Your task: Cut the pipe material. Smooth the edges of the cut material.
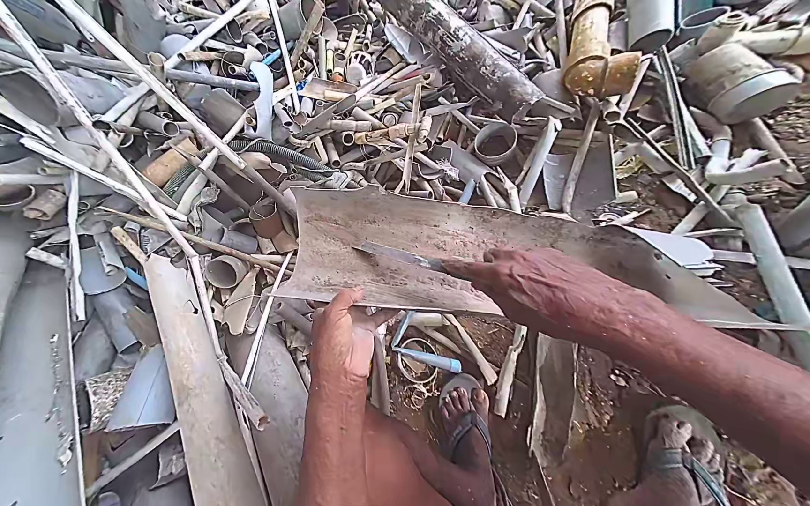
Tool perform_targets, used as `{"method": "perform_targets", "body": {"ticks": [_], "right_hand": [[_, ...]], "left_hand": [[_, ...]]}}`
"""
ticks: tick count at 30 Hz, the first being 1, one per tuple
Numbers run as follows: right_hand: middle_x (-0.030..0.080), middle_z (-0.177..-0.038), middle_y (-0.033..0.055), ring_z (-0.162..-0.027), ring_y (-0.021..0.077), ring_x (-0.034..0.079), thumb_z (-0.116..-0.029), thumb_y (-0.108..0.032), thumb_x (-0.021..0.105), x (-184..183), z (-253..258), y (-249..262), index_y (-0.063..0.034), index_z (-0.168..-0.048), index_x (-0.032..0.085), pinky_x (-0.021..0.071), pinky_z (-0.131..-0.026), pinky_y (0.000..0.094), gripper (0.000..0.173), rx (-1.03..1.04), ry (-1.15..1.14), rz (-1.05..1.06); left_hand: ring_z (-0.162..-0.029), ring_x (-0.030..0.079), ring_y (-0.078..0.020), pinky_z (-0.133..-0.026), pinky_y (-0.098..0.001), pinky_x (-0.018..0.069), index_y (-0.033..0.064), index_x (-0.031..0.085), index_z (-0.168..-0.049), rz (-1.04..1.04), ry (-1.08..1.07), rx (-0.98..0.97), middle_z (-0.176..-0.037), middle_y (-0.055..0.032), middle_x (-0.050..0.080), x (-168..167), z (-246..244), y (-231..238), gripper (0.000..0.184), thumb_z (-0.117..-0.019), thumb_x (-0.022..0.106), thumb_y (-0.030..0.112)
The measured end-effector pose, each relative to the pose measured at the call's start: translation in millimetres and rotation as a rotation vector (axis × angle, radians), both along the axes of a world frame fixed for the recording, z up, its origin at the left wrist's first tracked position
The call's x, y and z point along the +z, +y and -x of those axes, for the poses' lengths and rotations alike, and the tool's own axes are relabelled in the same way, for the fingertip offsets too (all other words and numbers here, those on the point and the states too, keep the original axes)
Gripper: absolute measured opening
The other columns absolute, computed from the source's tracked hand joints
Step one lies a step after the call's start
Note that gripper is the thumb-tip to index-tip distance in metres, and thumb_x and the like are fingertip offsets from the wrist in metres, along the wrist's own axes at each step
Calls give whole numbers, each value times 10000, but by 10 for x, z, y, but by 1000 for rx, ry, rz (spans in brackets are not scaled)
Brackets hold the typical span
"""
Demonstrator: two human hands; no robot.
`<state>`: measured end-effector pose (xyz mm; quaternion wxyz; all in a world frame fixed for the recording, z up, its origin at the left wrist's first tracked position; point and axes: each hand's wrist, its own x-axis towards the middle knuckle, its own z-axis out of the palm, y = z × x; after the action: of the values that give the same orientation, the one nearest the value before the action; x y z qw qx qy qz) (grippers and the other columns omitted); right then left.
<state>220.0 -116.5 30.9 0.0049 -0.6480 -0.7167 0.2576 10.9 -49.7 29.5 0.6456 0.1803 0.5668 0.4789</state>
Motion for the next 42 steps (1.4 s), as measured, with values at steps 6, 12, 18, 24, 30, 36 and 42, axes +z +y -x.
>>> {"method": "perform_targets", "body": {"ticks": [6, 12, 18, 24, 30, 36, 42], "right_hand": [[669, -930, 151, -845, 357, 665, -1083, -207, 452, 127, -32, -23, -317, -1487, 538, 512, -711, 525, 427, -4, -38, 23], [701, -972, 153, -903, 361, 679, -1088, -209, 446, 129, 233, 313, -277, -1449, 584, 515, -762, 540, 393, 9, 37, -23], [697, -974, 176, -871, 391, 683, -1071, -206, 494, 237, -171, -481, -291, -1490, 547, 523, -734, 559, 431, 2, -81, 131], [698, -1016, 181, -955, 400, 676, -1093, -206, 433, 141, 281, 279, -254, -1454, 571, 516, -784, 576, 389, -27, 14, 52], [693, -989, 186, -917, 395, 668, -1080, -196, 458, 214, 40, -149, -298, -1496, 540, 508, -787, 570, 436, 23, 17, 101], [683, -989, 182, -921, 395, 666, -1091, -204, 431, 248, 68, -101, -290, -1501, 523, 510, -771, 563, 428, -1, -8, 120], [693, -997, 168, -938, 377, 673, -1093, -209, 435, 239, 378, 300, -250, -1469, 560, 513, -783, 549, 399, -2, 35, 37]], "left_hand": [[-932, 685, -407, -677, -597, 594, -23, 452, -1314, -21, -24, -17, -1148, -264, 602, -39, 10, 14, 277, -1044, 393, 6], [-953, 668, -408, -693, -602, 583, -29, 489, -1269, 37, -35, -4, -1148, -258, 596, -60, 56, 68, 249, -1039, 414, 29], [-986, 657, -410, -716, -611, 579, -16, 464, -1319, 50, -59, -1, -1186, -262, 575, -67, 61, 62, 284, -1049, 390, 35], [-988, 651, -409, -720, -605, 572, -23, 483, -1299, 38, -53, -4, -1190, -260, 577, -66, 34, 38, 277, -1046, 391, 41], [-1107, 639, -436, -767, -647, 564, 50, 446, -1418, 104, -118, 29, -1307, -255, 568, -72, 78, 93, 356, -1102, 396, 208], [-1123, 642, -406, -776, -639, 563, 107, 428, -1454, 48, -125, 9, -1321, -220, 576, -77, 15, 72, 423, -1120, 326, 346], [-1143, 639, -425, -775, -655, 565, 114, 424, -1472, 58, -128, 10, -1347, -228, 573, -82, 68, 76, 456, -1115, 324, 379]]}}
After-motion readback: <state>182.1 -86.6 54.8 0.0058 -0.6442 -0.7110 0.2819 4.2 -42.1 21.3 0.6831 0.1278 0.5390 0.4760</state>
